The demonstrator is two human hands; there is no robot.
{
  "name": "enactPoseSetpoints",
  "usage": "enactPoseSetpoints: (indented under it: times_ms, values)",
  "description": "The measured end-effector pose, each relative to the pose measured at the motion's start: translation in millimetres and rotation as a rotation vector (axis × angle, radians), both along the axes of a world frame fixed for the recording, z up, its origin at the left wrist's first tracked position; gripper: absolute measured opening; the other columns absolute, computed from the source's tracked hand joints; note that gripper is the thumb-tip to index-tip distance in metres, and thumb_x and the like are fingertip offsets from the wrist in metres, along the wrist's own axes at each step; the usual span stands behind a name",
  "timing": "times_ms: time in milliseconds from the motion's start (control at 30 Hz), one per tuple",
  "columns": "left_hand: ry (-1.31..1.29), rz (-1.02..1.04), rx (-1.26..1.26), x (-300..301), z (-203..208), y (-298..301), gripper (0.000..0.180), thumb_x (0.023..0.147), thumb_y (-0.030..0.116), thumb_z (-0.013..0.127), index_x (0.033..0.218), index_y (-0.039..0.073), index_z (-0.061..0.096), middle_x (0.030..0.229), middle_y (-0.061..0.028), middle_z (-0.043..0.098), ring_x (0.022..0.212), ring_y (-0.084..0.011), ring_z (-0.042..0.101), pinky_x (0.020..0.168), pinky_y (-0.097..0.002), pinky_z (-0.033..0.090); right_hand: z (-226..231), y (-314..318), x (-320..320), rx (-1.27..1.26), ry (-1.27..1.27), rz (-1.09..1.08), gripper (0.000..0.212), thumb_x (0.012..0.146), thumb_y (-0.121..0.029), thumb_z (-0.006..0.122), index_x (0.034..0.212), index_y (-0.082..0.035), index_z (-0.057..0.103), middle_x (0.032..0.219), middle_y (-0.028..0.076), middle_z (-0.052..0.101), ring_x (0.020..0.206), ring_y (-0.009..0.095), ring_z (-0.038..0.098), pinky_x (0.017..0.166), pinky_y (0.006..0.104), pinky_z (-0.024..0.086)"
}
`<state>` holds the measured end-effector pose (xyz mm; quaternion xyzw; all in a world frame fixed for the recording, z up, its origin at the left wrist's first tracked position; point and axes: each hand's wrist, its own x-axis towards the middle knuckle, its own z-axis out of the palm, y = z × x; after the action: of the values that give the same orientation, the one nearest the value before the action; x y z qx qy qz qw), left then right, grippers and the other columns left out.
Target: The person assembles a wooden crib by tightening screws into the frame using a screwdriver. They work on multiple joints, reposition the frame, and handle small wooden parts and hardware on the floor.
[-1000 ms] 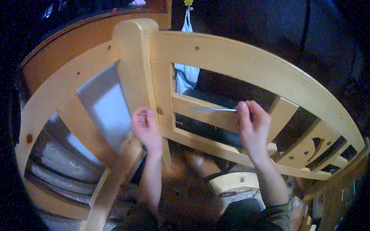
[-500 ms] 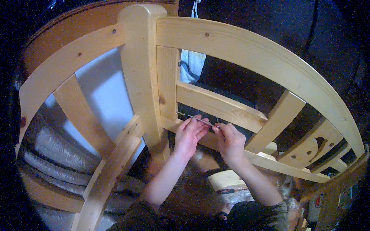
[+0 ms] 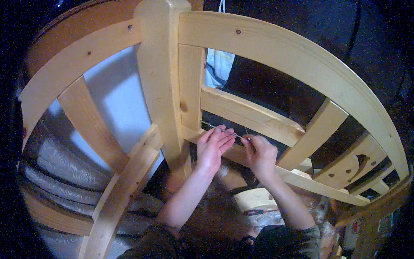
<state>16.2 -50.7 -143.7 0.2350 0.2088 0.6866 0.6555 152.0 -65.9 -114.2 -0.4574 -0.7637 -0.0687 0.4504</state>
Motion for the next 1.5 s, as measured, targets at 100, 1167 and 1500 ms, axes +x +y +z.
enactPoseSetpoints:
  times_ms: [100, 1167, 1500]
  values:
    - [0.037, 0.024, 0.001, 1, -4, 4, 0.025, 0.089, 0.02, 0.045, 0.101, -0.001, 0.047, 0.095, -0.0161, 0.058, 0.086, -0.0228, 0.059, 0.078, -0.0328, 0.049, 1, 2, 4, -0.109, -0.015, -0.032, 0.015, 0.077, -0.017, 0.061, 0.078, -0.003, 0.061, 0.064, 0.015, 0.057, 0.056, 0.028, 0.057, 0.05, 0.0344, 0.044]
    - [-0.019, 0.117, 0.011, 11, -4, 10, 0.016, 0.089, 0.015, 0.046, 0.095, 0.0, 0.047, 0.09, -0.0131, 0.057, 0.084, -0.0227, 0.059, 0.074, -0.0332, 0.05, -4, 28, 11, -0.666, 0.503, 0.125, 0.036, 0.088, -0.031, 0.039, 0.065, -0.007, 0.052, 0.055, 0.003, 0.047, 0.049, 0.01, 0.042, 0.045, 0.025, 0.033]
    - [0.005, 0.233, 0.13, 14, -13, 13, 0.016, 0.087, 0.016, 0.049, 0.094, 0.001, 0.05, 0.088, -0.0142, 0.06, 0.075, -0.0195, 0.061, 0.068, -0.0299, 0.052, 18, 27, 8, -1.422, 1.144, 0.253, 0.035, 0.088, -0.032, 0.036, 0.059, -0.012, 0.039, 0.047, 0.0, 0.031, 0.036, 0.015, 0.028, 0.033, 0.0264, 0.023]
